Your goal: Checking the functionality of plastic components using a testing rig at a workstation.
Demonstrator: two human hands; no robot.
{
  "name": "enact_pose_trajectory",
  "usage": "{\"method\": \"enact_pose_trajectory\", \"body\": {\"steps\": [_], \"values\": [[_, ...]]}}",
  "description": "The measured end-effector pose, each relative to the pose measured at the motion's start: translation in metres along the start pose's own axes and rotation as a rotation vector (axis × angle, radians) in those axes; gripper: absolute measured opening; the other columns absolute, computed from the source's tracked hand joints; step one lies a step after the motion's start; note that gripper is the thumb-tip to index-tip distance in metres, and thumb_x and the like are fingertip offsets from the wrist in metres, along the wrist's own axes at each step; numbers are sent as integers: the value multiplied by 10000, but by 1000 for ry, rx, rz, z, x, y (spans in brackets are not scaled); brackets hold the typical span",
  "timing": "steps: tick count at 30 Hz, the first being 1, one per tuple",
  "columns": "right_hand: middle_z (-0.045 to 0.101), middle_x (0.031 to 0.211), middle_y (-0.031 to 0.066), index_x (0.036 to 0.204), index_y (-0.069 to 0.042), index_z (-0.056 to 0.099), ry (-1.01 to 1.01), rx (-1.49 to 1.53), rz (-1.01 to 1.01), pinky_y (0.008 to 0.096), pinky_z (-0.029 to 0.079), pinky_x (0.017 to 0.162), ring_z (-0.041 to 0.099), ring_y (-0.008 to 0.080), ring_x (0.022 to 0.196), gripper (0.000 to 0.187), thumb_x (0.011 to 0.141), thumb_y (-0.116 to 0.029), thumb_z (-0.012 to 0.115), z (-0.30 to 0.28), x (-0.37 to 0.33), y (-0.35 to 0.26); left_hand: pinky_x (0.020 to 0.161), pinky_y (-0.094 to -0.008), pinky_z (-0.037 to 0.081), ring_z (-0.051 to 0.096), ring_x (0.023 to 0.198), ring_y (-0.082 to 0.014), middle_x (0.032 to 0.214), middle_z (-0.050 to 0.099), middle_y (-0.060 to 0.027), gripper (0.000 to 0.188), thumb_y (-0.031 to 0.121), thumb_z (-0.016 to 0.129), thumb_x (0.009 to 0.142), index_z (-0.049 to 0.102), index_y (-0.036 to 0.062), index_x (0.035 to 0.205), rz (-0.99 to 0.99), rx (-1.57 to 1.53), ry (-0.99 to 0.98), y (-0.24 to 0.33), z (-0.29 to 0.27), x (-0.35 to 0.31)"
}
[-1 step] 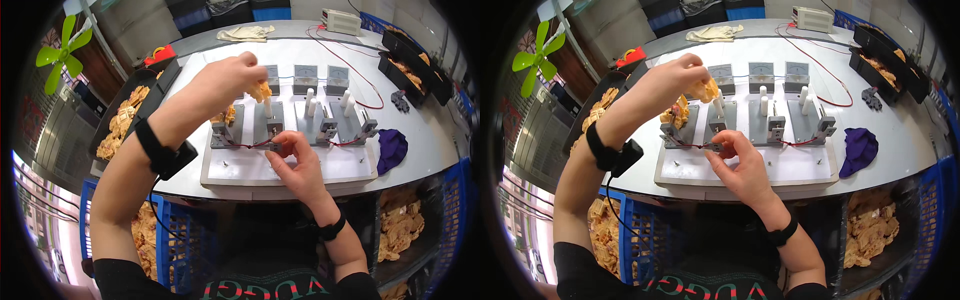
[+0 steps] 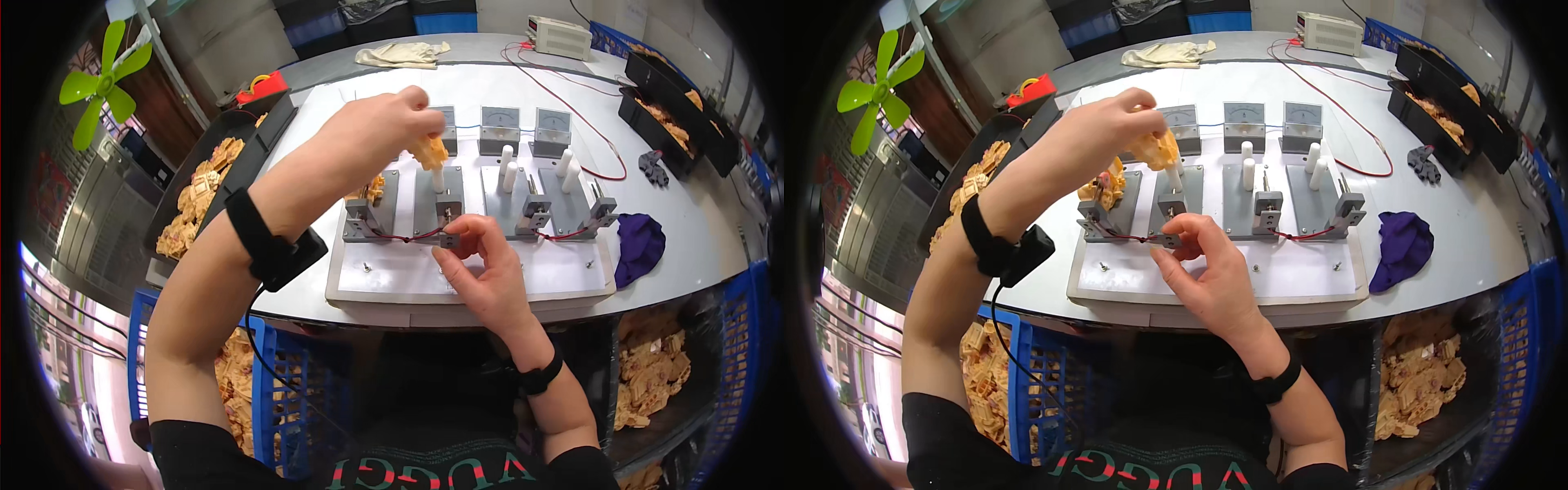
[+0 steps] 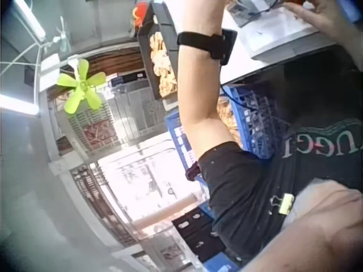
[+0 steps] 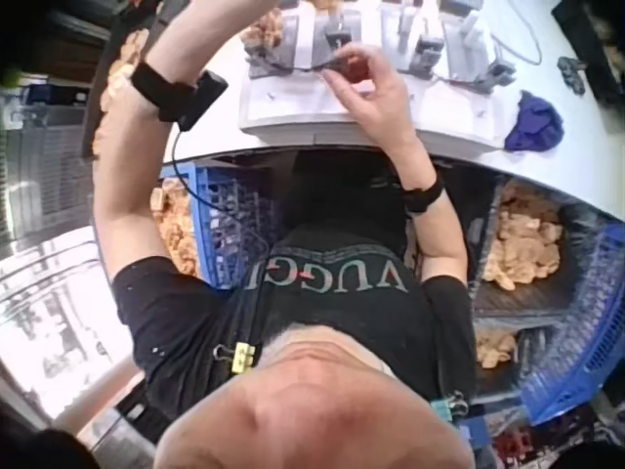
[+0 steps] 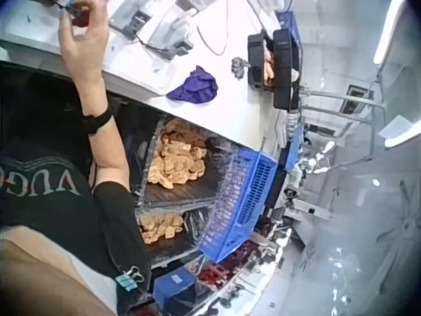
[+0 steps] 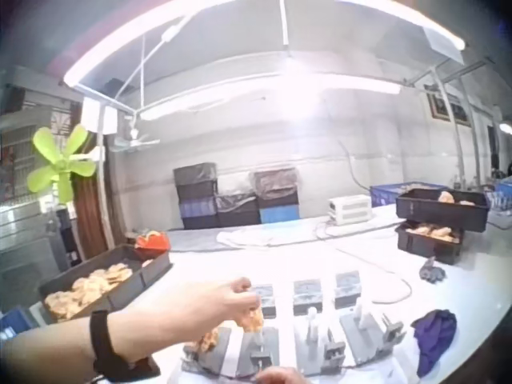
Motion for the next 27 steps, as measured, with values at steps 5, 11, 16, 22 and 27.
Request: {"method": "enact_pose_trajectory", "body": {"steps": [5,11,16,22,27], "values": [[586,911,52,1059,-49,544,21,2,-10,273,494,706,573,127,751,280,830,-112,693,-1,0,1,789,-357,528,592,1041,-279,1151,529,-75,300,16,641,737,548,126,1001,118,216,56,17,11,0],[582,913,54,1053,-44,548,19,2,6,268,494,702,572,128,752,278,825,-111,692,-2,-1,1,819,-351,513,588,992,-250,1127,508,-54,296,50,653,711,539,122,975,174,298,174,21,16,-3],[586,929,55,1050,-46,557,30,6,-14,263,494,698,575,128,754,271,824,-108,693,-2,-1,2,846,-350,481,556,998,-203,1089,499,-31,290,103,659,706,533,144,963,228,421,212,29,17,-5],[588,944,56,1051,-47,557,22,10,5,262,494,697,578,127,763,274,823,-106,696,-1,-1,3,840,-330,457,533,1031,-183,1086,495,-15,265,144,651,715,533,162,951,165,569,421,20,9,-4],[588,950,53,1053,-47,552,31,15,12,262,491,701,578,126,769,276,823,-100,694,-1,-1,2,824,-338,510,508,1096,-216,1145,471,-40,286,75,643,724,534,122,984,225,388,190,18,26,2]]}}
Point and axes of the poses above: each hand's wrist, its own x-axis towards the middle knuckle, its own z-axis out of the palm, y = z × x, the point moved 4 cm from there along x, towards the middle knuckle
